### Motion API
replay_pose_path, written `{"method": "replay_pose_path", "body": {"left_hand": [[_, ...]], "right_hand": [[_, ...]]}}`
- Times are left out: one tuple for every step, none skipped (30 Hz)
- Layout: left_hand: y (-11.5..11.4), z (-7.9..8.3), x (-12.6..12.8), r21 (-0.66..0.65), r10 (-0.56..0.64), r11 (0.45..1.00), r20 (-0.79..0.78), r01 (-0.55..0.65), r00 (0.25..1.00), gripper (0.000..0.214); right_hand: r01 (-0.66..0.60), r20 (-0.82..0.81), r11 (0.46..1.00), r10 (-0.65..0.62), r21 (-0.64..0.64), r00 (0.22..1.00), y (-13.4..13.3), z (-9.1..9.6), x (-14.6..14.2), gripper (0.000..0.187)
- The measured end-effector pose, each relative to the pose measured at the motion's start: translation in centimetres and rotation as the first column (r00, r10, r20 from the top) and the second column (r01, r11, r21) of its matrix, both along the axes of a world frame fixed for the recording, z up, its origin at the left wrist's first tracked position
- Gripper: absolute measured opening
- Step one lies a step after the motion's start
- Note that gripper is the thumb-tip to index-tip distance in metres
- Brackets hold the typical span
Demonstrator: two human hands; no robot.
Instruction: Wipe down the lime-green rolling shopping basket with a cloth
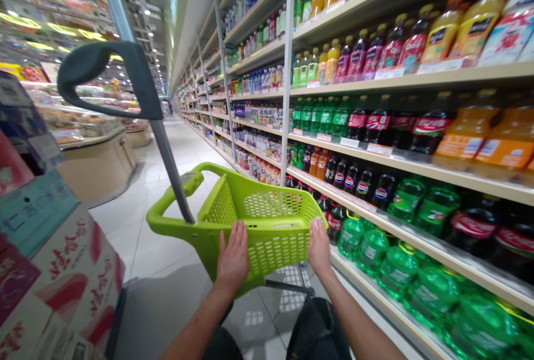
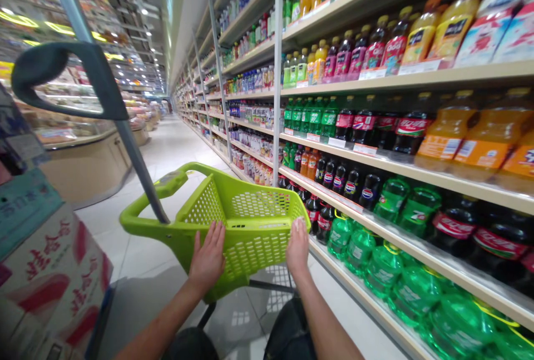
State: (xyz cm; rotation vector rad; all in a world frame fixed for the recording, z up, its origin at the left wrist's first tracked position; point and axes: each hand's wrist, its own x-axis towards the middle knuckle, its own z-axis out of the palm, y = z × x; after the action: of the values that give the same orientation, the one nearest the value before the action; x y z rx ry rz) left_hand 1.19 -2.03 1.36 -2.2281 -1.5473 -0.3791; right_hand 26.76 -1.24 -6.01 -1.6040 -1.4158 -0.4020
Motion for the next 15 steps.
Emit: {"method": "replay_pose_path", "body": {"left_hand": [[0.0, 0.0, 0.3, -0.011, 0.002, 1.0, -0.002, -0.002, 1.0, 0.065], [0.1, 0.0, 0.5, -0.022, 0.005, 1.0, -0.004, -0.005, 1.0, 0.065], [0.1, 0.0, 0.7, -0.034, 0.007, 0.999, -0.006, -0.007, 1.0, 0.065], [0.1, 0.0, 0.8, -0.046, 0.005, 0.999, -0.008, -0.005, 1.0, 0.065], [0.1, 0.0, 0.8, -0.056, 0.001, 0.998, -0.01, -0.002, 1.0, 0.066], [0.2, 0.1, 0.8, -0.066, -0.003, 0.998, -0.013, 0.003, 1.0, 0.067], [0.2, 0.0, 0.8, -0.073, -0.007, 0.997, -0.014, 0.006, 1.0, 0.067], [0.3, 0.0, 0.8, -0.077, -0.007, 0.997, -0.015, 0.006, 1.0, 0.068], [0.4, 0.0, 0.9, -0.076, -0.004, 0.997, -0.013, 0.003, 1.0, 0.068], [0.4, -0.1, 1.0, -0.072, 0.001, 0.997, -0.009, -0.002, 1.0, 0.069], [0.5, -0.1, 1.1, -0.065, 0.007, 0.998, -0.004, -0.007, 1.0, 0.069], [0.6, -0.2, 1.2, -0.058, 0.011, 0.998, 0.0, -0.011, 1.0, 0.069], [0.7, -0.2, 1.4, -0.049, 0.013, 0.999, 0.004, -0.013, 1.0, 0.069], [0.7, -0.2, 1.5, -0.042, 0.013, 0.999, 0.005, -0.013, 1.0, 0.069], [0.7, -0.1, 1.6, -0.035, 0.011, 0.999, 0.005, -0.011, 1.0, 0.069]], "right_hand": [[-0.088, 0.046, 0.996, 0.088, 0.013, 0.995, 0.2, 0.1, -1.3, 0.051], [-0.175, 0.094, 0.985, 0.173, 0.007, 0.98, 0.3, 0.2, -2.4, 0.052], [-0.242, 0.131, 0.97, 0.241, -0.012, 0.962, 0.4, 0.3, -3.0, 0.052], [-0.279, 0.149, 0.96, 0.28, -0.031, 0.948, 0.5, 0.3, -2.8, 0.051], [-0.281, 0.146, 0.959, 0.284, -0.042, 0.948, 0.6, 0.2, -2.0, 0.05], [-0.245, 0.118, 0.969, 0.248, -0.039, 0.962, 0.7, 0.0, -0.7, 0.049], [-0.176, 0.07, 0.984, 0.177, -0.024, 0.982, 0.8, -0.2, 1.0, 0.047], [-0.095, 0.01, 0.996, 0.095, -0.004, 0.995, 0.9, -0.4, 2.6, 0.046], [-0.023, -0.048, 1.0, 0.023, 0.014, 0.999, 1.1, -0.6, 3.9, 0.045], [0.027, -0.093, 0.999, -0.024, 0.026, 0.995, 1.2, -0.8, 4.6, 0.045], [0.053, -0.12, 0.998, -0.048, 0.033, 0.992, 1.4, -0.8, 4.5, 0.046], [0.043, -0.123, 0.998, -0.038, 0.037, 0.992, 1.4, -0.8, 3.7, 0.046], [-0.005, -0.101, 0.999, 0.008, 0.037, 0.995, 1.5, -0.7, 2.3, 0.047], [-0.059, -0.066, 0.998, 0.061, 0.033, 0.996, 1.5, -0.4, 0.5, 0.047], [-0.168, -0.01, 0.985, 0.168, 0.026, 0.986, 1.5, -0.1, -1.2, 0.049]]}}
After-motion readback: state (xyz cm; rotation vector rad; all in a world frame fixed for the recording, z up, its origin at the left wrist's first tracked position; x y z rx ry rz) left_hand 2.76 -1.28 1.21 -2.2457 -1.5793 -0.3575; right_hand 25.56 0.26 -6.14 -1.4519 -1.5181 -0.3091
